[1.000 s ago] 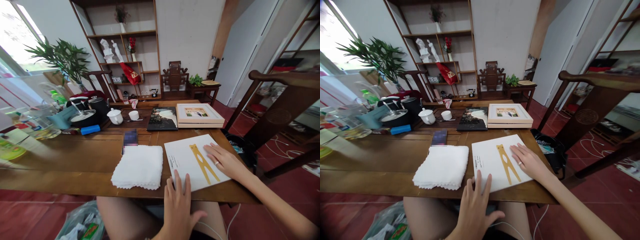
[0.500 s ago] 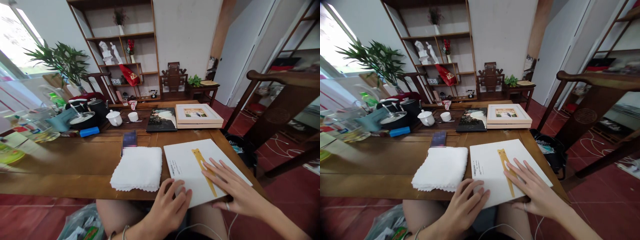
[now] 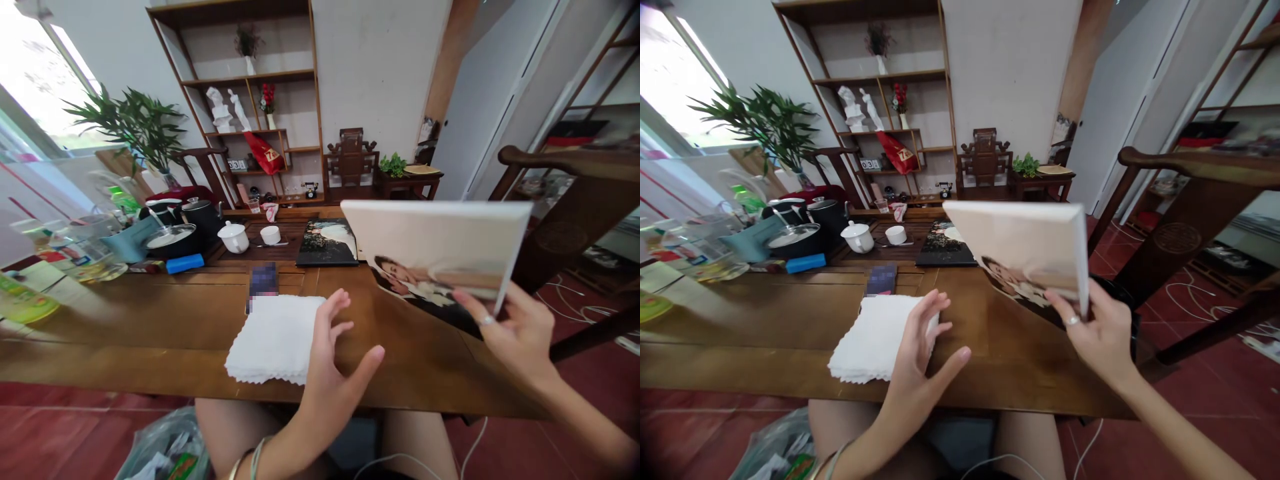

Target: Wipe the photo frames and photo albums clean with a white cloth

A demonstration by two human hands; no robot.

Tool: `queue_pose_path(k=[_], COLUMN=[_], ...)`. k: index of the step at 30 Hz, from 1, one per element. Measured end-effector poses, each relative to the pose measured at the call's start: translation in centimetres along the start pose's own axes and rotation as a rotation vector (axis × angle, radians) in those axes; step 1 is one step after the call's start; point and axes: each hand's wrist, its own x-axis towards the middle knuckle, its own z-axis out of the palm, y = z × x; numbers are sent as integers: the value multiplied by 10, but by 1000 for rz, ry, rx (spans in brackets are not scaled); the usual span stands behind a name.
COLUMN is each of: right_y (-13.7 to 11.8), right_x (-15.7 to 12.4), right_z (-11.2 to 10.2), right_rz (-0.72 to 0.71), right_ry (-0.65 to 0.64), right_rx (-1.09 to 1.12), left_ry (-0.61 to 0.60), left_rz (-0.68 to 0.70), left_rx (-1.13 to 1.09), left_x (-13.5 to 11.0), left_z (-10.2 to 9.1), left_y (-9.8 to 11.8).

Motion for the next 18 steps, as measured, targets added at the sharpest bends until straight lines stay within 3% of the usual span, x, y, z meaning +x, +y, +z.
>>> queue_pose_path(k=[3, 5, 7, 10, 14, 18], right_y=[-21, -34, -44, -51, -46, -26], right_x=[38, 57, 68, 64, 45, 43], right_z=[21, 39, 57, 84, 118, 145], right_rz=[311, 502, 684, 900, 1026, 940], right_ry=[82, 36, -134, -440, -683, -912], right_rx=[448, 740, 960, 1147, 1223, 1170], left_ry=[-44, -91, -95, 24, 238, 426], left_rz=[-535, -666, -566, -349, -474, -545], left_rx=[-481, -715, -873, -955, -862, -797], left_x=[4, 8, 11, 13, 12, 10], left_z=[-3, -3, 0, 2, -8, -26], left_y=[-15, -19, -17, -11, -12, -18])
